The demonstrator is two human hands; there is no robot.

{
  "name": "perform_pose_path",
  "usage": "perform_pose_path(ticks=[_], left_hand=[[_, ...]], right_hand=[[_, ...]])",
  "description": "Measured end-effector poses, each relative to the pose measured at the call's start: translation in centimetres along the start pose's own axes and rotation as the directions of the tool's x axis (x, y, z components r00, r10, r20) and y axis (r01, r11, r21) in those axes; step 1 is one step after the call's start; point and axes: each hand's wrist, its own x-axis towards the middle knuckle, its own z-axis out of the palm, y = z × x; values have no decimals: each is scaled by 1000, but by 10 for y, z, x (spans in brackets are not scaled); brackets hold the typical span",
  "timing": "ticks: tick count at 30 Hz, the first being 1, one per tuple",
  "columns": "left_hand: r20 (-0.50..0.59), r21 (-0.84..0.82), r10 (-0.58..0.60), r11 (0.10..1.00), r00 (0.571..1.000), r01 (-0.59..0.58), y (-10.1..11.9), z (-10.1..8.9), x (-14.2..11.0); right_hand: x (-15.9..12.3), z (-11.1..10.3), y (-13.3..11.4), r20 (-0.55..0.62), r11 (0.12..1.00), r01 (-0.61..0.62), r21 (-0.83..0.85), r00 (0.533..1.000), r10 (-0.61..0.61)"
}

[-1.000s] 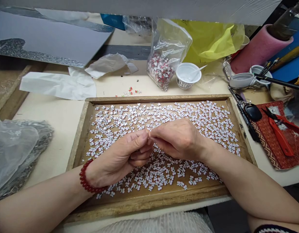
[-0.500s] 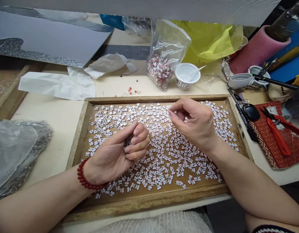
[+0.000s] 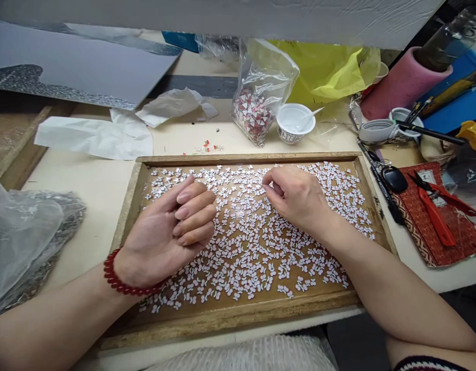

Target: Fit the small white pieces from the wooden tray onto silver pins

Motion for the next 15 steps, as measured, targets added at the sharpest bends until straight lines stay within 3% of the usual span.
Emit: perform_pose_path(ticks=[8,15], left_hand=[[-51,-142,78,986,996,-85,20,9,-5],[-78,-89,184,978,980,-190,44,10,-13]], right_hand=[[-2,-1,-2,27,1000,24,-10,999,-24],[0,-8,-3,-7,998,67,-2,998,-67]])
